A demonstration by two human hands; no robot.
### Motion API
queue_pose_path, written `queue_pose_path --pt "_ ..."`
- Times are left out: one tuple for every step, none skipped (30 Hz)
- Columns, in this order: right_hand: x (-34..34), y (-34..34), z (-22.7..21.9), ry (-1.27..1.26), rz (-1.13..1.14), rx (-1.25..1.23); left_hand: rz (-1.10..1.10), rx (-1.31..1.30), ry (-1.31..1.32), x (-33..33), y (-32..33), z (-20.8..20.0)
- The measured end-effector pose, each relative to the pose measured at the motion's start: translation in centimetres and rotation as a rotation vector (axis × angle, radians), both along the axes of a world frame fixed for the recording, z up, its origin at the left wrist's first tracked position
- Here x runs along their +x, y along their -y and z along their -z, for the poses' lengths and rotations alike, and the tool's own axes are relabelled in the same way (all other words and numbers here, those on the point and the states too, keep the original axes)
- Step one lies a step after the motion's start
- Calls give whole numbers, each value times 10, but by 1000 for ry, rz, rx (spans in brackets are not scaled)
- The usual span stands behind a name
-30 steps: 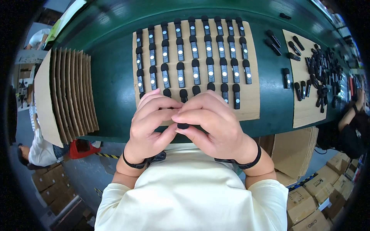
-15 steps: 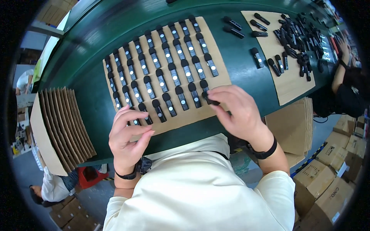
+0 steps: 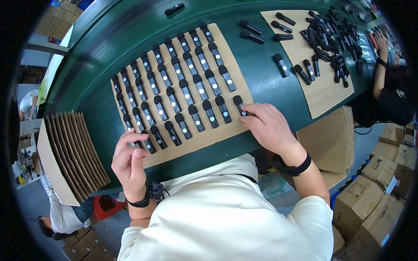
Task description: The person picks up a microphone, turns it over, and places it on a cardboard sheet. After filling the sheet, the person moves it to a stack and places a new cardboard sheet on the workspace to continue the process.
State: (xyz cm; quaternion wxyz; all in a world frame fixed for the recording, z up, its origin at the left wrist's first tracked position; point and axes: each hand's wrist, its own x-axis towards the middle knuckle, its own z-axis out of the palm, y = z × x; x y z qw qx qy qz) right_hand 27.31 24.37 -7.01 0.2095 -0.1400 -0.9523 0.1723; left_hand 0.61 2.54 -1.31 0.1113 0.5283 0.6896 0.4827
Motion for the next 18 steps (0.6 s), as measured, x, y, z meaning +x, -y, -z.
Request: queue_pose_path --pt "-1 -2 1 3 2 0 -6 7 17 0 0 3" --pt "-4 -4 2 -5 4 0 -19 16 22 0 1 2" --pt "-6 -6 3 -12 6 1 -24 19 16 0 2 1" --pt "-9 -7 2 -18 6 2 -23 20 19 -1 2 1" --pt "-10 -8 -1 -24 -2 6 -24 21 23 -2 3 0" --pt "-9 -8 -6 -5 13 7 -28 24 26 -3 3 -1" --pt "-12 -7 -10 9 7 5 -59 27 15 -5 7 0" --pt "-15 -6 -14 20 -2 5 -44 23 13 -7 8 0" --pt "-18 -3 -17 3 -51 7 -42 17 8 -9 11 -1" --pt "-19 1 -19 -15 -28 -9 -53 8 -4 -10 16 -3" --pt "-22 5 -22 -34 -10 -28 -64 -9 24 -9 20 -7" --pt "-26 10 -30 -80 -29 -113 -69 -14 61 -7 20 -7" --pt "-32 17 -37 -127 -63 -210 -69 11 54 -7 24 -6" --pt "-39 26 -42 -141 -132 -212 -63 38 53 -7 28 -2" --pt "-47 34 -47 -176 -174 -362 -132 41 27 -7 35 -2" --pt "-58 40 -52 -196 -209 -509 -112 74 29 -7 41 -2" --pt "-71 44 -57 -198 -261 -505 -79 107 33 -7 47 -1" --pt "-85 52 -63 -175 -369 -575 -126 117 14 -7 57 -1"
